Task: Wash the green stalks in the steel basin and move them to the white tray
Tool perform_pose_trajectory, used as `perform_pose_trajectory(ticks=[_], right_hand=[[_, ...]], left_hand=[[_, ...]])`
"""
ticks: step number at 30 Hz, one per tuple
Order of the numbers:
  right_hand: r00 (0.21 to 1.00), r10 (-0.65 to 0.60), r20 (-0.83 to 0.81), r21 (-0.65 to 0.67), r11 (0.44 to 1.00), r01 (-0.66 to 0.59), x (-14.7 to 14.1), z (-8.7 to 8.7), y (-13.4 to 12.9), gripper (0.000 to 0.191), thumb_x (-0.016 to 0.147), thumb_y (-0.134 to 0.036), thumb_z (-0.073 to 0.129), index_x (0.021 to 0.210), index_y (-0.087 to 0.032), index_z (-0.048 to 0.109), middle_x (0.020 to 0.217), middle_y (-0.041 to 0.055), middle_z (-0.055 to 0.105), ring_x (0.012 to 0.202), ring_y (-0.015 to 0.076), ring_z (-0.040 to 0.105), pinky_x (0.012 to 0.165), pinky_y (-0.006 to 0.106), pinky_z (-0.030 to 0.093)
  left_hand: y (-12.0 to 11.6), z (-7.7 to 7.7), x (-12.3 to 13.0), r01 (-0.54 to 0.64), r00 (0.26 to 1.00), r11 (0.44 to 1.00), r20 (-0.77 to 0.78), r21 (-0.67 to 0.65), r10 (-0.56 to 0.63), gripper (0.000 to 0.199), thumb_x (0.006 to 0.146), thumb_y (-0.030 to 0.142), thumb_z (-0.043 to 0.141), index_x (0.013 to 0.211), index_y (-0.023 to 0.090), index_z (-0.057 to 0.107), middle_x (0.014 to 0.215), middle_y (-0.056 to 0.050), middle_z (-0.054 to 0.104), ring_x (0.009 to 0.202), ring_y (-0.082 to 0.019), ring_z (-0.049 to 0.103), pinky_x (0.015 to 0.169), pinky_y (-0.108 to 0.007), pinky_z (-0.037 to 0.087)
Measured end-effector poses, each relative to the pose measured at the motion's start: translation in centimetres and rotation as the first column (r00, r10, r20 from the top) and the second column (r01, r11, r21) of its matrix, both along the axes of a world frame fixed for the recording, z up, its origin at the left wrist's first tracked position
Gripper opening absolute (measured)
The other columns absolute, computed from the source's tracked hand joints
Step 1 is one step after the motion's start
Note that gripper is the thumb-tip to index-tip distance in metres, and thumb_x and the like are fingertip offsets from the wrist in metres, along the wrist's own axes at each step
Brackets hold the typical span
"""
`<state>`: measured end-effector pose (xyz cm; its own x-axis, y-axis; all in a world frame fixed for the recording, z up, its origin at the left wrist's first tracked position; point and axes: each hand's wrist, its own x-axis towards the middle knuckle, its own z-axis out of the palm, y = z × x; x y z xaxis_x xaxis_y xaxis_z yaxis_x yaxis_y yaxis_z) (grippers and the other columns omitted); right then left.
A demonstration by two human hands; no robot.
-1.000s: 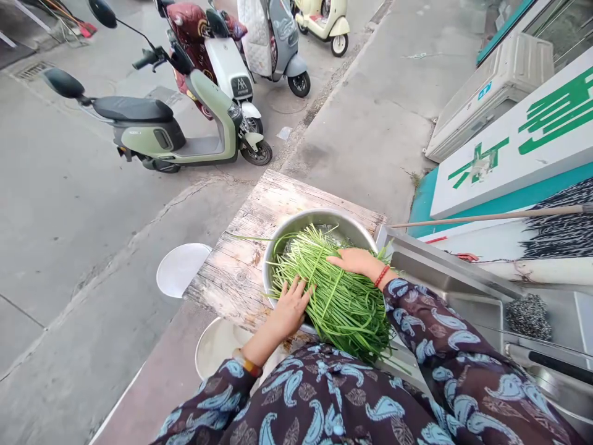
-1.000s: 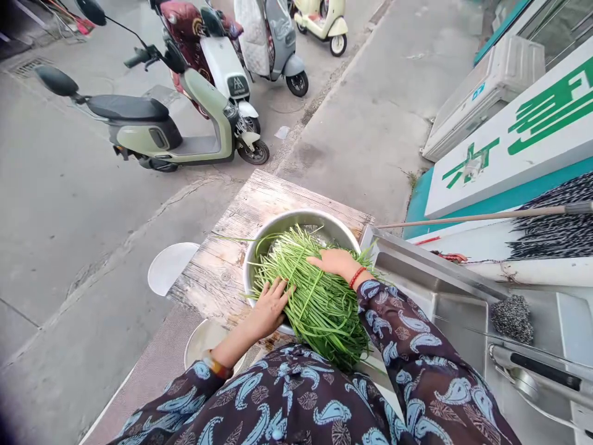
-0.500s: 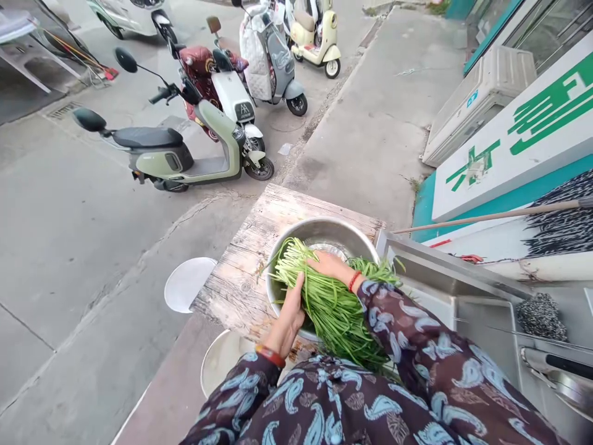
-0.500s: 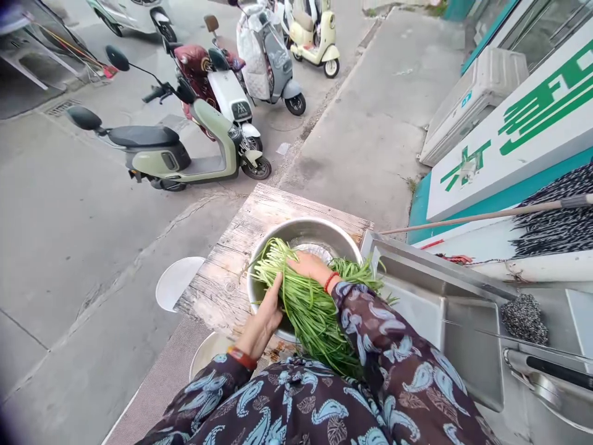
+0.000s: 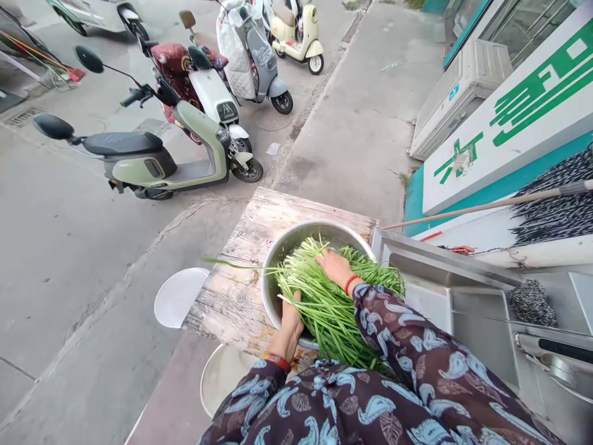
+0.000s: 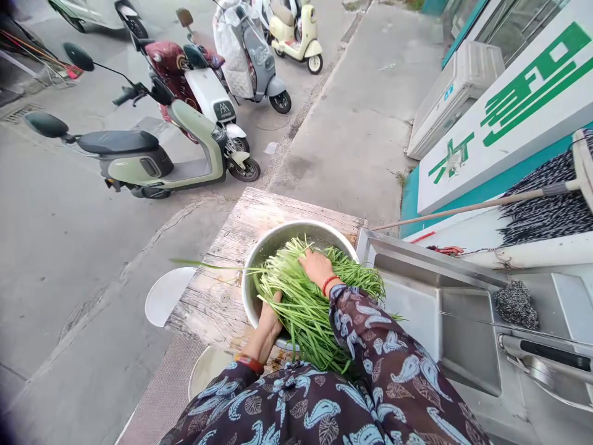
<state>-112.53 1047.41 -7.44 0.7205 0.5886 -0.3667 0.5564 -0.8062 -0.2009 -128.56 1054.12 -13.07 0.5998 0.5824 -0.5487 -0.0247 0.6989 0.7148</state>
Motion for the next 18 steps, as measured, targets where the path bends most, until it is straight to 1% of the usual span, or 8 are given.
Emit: perform_pose_trajectory(ticks=[2, 4, 7, 9, 12, 14, 16, 18], right_hand=[[0.999, -0.016, 0.03, -0.037, 0.999, 0.017, 3.5, -0.1, 0.0, 0.042, 0.108, -0.038, 0.033, 0.134, -0.013, 0.053, 0.121, 0.024, 0.066, 0.111, 0.0305, 0.068, 0.092, 0.042, 0.052], [0.999, -0.011, 0.046, -0.017, 1.0, 0.011, 5.6, 0.2, -0.2, 0.038, 0.106, -0.029, 0.039, 0.138, -0.012, 0.051, 0.126, 0.0259, 0.064, 0.115, 0.0318, 0.067, 0.094, 0.043, 0.051], [1.0, 0.009, 0.03, 0.031, 0.999, -0.01, 6.5, 0.2, 0.1, 0.045, 0.104, -0.023, 0.043, 0.148, -0.016, 0.045, 0.131, 0.0215, 0.065, 0.119, 0.0291, 0.067, 0.098, 0.039, 0.051], [0.999, 0.04, -0.015, 0.06, 0.997, -0.039, 6.1, 0.0, 0.8, 0.046, 0.104, -0.02, 0.041, 0.15, -0.02, 0.046, 0.137, 0.0162, 0.065, 0.124, 0.0253, 0.065, 0.102, 0.036, 0.05], [0.985, 0.13, -0.115, 0.102, 0.988, -0.118, 4.3, 0.0, 1.4, 0.046, 0.103, -0.021, 0.045, 0.147, -0.027, 0.053, 0.143, 0.0076, 0.064, 0.129, 0.021, 0.061, 0.106, 0.031, 0.047], [0.97, 0.195, -0.147, 0.186, 0.968, -0.166, 1.7, 0.5, 0.7, 0.048, 0.104, -0.025, 0.044, 0.151, -0.029, 0.05, 0.144, 0.0075, 0.061, 0.131, 0.0209, 0.059, 0.11, 0.032, 0.044], [0.97, 0.211, -0.125, 0.292, 0.942, -0.167, -1.6, 1.0, -0.6, 0.05, 0.106, -0.034, 0.039, 0.155, -0.03, 0.045, 0.147, 0.0111, 0.055, 0.133, 0.0238, 0.056, 0.114, 0.038, 0.041], [0.983, 0.168, -0.076, 0.34, 0.931, -0.133, -4.8, 1.4, -1.8, 0.054, 0.105, -0.05, 0.038, 0.156, -0.032, 0.043, 0.152, 0.0151, 0.047, 0.138, 0.031, 0.049, 0.115, 0.048, 0.037]], left_hand=[[0.2, -0.1, -0.7, -0.038, 0.999, 0.999, -0.011, 0.033, 0.038, 0.061, 0.063, 0.04, 0.086, 0.118, 0.023, 0.067, 0.108, -0.01, 0.076, 0.109, -0.03, 0.07, 0.097, -0.043, 0.055], [0.4, -0.1, -1.8, -0.057, 0.997, 0.998, -0.047, 0.015, 0.057, 0.059, 0.063, 0.037, 0.087, 0.117, 0.025, 0.068, 0.108, -0.01, 0.076, 0.111, -0.031, 0.07, 0.098, -0.044, 0.055], [1.0, 0.4, -3.0, -0.064, 0.997, 0.992, -0.058, -0.105, 0.058, 0.055, 0.067, 0.038, 0.086, 0.118, 0.027, 0.068, 0.111, -0.009, 0.077, 0.115, -0.03, 0.069, 0.101, -0.043, 0.055], [1.5, 1.4, -2.5, -0.04, 0.999, 0.978, -0.001, -0.205, 0.04, 0.051, 0.075, 0.043, 0.08, 0.121, 0.025, 0.068, 0.115, -0.009, 0.077, 0.118, -0.03, 0.069, 0.103, -0.043, 0.055], [1.9, 3.1, 0.3, 0.036, 0.998, 0.95, 0.053, -0.311, -0.02, 0.048, 0.086, 0.047, 0.07, 0.126, 0.021, 0.067, 0.119, -0.011, 0.075, 0.118, -0.03, 0.069, 0.104, -0.044, 0.055], [1.8, 3.3, 2.4, 0.062, 0.996, 0.949, 0.076, -0.31, -0.04, 0.05, 0.086, 0.046, 0.07, 0.129, 0.02, 0.065, 0.122, -0.012, 0.074, 0.12, -0.029, 0.068, 0.105, -0.043, 0.054], [1.5, 2.5, 3.7, 0.074, 0.995, 0.964, 0.081, -0.256, -0.055, 0.054, 0.085, 0.047, 0.072, 0.131, 0.022, 0.064, 0.123, -0.011, 0.073, 0.122, -0.028, 0.067, 0.107, -0.042, 0.053], [1.0, 0.9, 4.1, 0.099, 0.994, 0.982, 0.07, -0.161, -0.089, 0.054, 0.085, 0.049, 0.07, 0.132, 0.024, 0.062, 0.125, -0.01, 0.072, 0.127, -0.027, 0.063, 0.111, -0.04, 0.049]])
